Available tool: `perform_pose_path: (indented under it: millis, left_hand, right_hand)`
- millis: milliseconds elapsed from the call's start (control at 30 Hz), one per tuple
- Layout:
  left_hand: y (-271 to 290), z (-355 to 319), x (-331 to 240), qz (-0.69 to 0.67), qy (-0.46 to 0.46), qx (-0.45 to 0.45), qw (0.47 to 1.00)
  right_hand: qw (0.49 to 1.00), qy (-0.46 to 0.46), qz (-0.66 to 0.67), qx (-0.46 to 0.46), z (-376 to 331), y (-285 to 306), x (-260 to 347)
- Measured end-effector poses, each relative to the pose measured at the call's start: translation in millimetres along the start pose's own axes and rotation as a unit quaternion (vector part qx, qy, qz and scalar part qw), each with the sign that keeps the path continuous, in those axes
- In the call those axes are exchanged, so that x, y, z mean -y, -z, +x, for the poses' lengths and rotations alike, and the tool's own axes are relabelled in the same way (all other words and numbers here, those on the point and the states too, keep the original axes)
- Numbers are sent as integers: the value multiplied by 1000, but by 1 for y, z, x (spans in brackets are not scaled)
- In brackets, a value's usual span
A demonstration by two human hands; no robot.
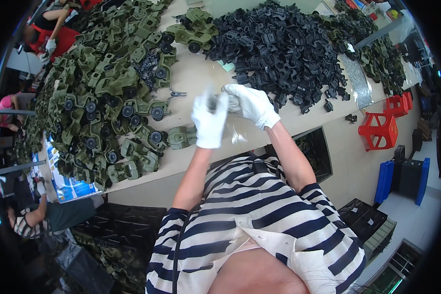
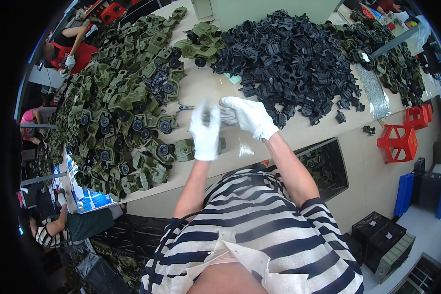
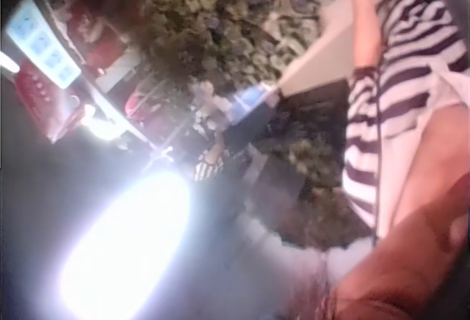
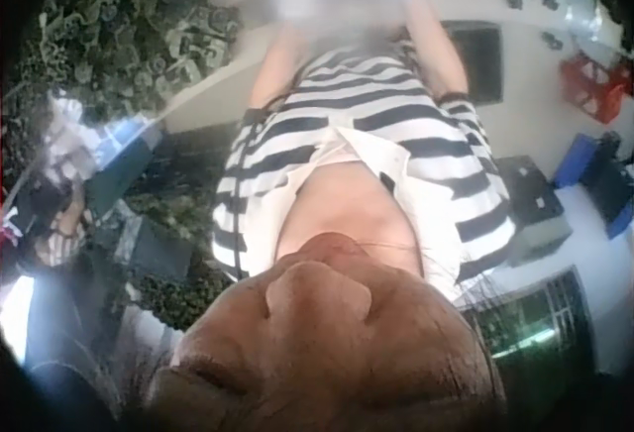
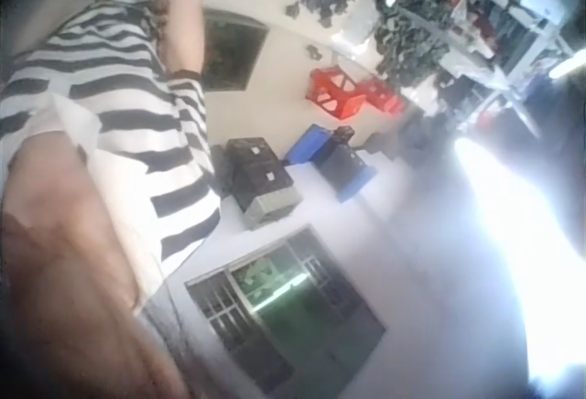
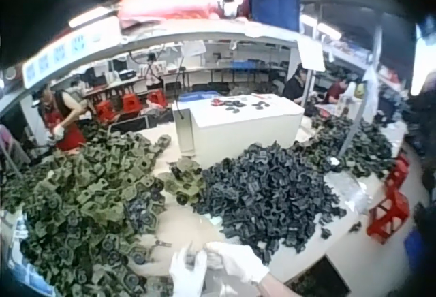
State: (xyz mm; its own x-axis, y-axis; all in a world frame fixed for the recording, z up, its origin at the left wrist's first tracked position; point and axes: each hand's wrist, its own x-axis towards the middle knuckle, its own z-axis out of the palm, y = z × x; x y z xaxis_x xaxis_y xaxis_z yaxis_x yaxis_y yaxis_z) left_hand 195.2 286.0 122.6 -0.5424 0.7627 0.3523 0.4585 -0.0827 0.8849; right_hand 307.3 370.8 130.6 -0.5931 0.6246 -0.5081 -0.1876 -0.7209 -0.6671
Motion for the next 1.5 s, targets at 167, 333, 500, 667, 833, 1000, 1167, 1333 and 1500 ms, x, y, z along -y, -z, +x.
perform_pose_path:
  millis: [167,333,500,667,833,1000,1167,1333,1500]
  left_hand:
    - [-8,11,28,-114,273,16,955]
    - [15,31,37,-105,294,-101,945]
    - [32,51,80,-72,297,-110,946]
    - [41,77,92,-71,307,-122,941]
    - [29,85,110,74,301,-63,949]
    - [45,70,151,300,298,54,904]
    - [10,56,116,529,-50,106,840]
    - [-37,30,-9,160,131,393,896]
    - [-59,8,-4,-448,355,324,753]
  right_hand:
    - [933,183,-308,39,4,9,-17]
    - [949,177,-247,88,-12,45,-28]
    - [968,42,-246,6,-56,57,9]
    - [960,101,-254,-52,-87,90,40]
    - [965,123,-221,-68,-99,102,49]
    - [955,257,-136,-64,-127,127,66]
    - [961,179,-208,-37,-114,101,72]
    - [976,135,-167,-36,-99,83,59]
    - [941,146,-296,79,-101,61,55]
